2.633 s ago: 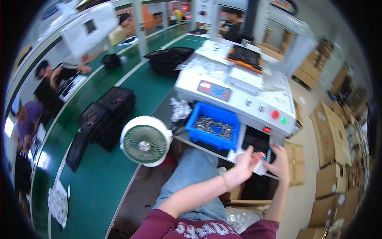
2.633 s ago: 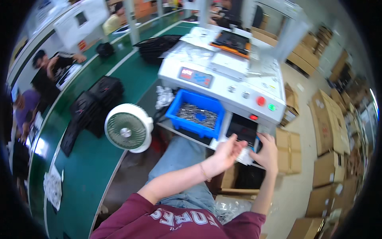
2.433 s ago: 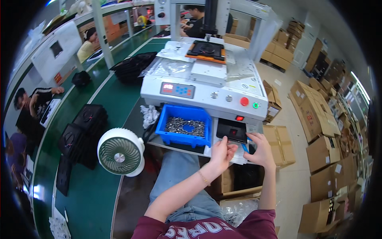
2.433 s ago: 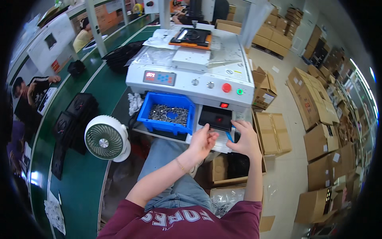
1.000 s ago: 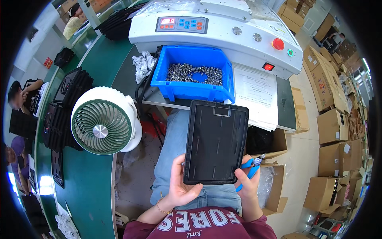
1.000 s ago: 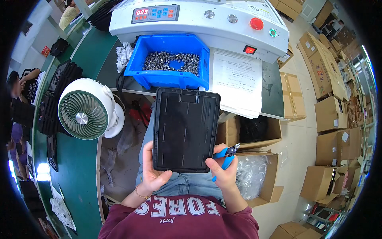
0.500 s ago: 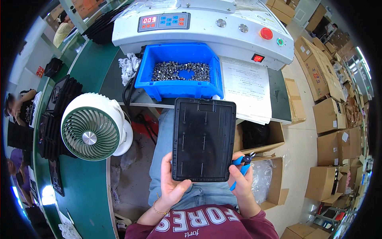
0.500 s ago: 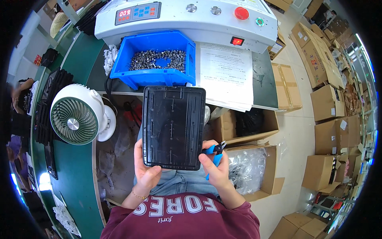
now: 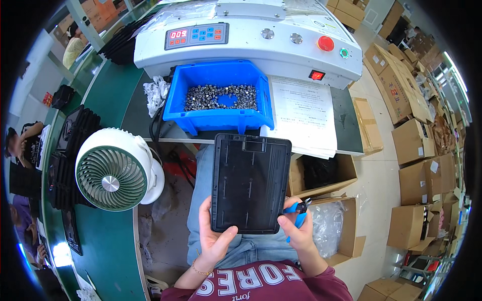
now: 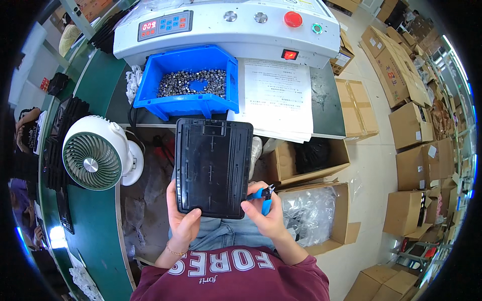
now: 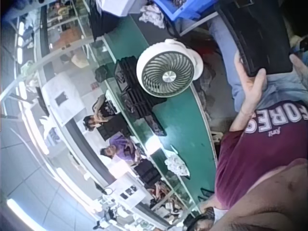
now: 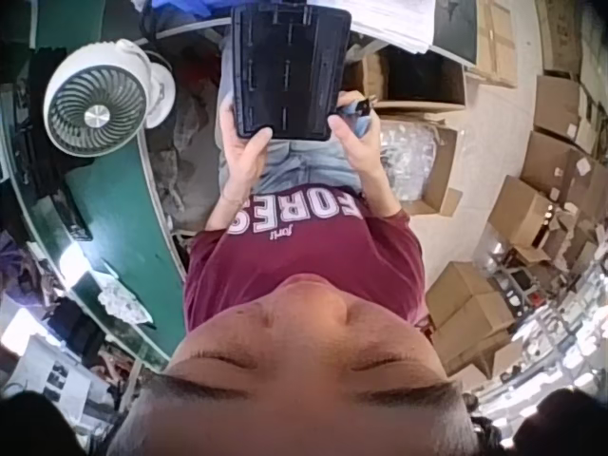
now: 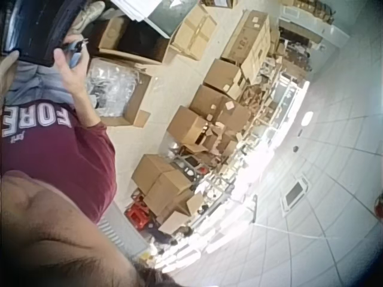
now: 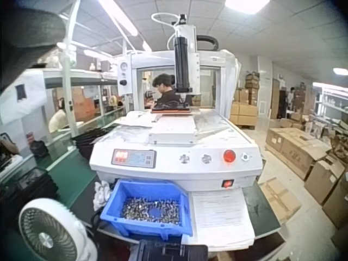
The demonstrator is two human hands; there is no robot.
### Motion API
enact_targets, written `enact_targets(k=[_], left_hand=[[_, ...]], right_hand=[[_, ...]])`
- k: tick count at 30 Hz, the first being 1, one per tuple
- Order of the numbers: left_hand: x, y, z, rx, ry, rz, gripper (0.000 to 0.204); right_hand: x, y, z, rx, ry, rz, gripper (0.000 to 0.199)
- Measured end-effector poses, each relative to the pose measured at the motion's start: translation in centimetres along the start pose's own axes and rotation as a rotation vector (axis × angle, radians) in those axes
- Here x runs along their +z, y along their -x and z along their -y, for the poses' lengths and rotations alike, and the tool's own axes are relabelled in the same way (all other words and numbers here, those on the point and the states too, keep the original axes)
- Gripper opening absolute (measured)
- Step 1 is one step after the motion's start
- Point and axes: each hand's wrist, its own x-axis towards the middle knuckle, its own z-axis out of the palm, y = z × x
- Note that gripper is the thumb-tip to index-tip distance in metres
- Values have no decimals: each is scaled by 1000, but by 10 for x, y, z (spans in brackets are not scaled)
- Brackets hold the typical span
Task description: The person trims the edges of plastic casings using pliers, loads the parts onto an automated machine and presses a button to operate it, and fastens wires to the assembled casings before stacking them on the workbench.
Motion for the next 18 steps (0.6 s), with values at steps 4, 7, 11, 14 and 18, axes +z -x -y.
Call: enact_targets(k=[4, 7, 11, 14, 18], left_hand=[[4, -5, -2, 17, 18, -18, 62], [1, -8, -5, 1, 80, -85, 55], [-16, -16, -18, -6, -56, -13, 45], [-33, -25, -32, -110, -118, 126, 43], [-39, -29, -28, -141, 328, 200, 53]], right_hand=[[-8, 0, -12, -56, 55, 31, 25], [-6, -3, -8, -71, 58, 58, 31], [-16, -23, 1, -182, -68, -38, 46], [-16, -34, 18, -52, 81, -88, 43], [-20, -29, 7, 198, -10, -89, 9]])
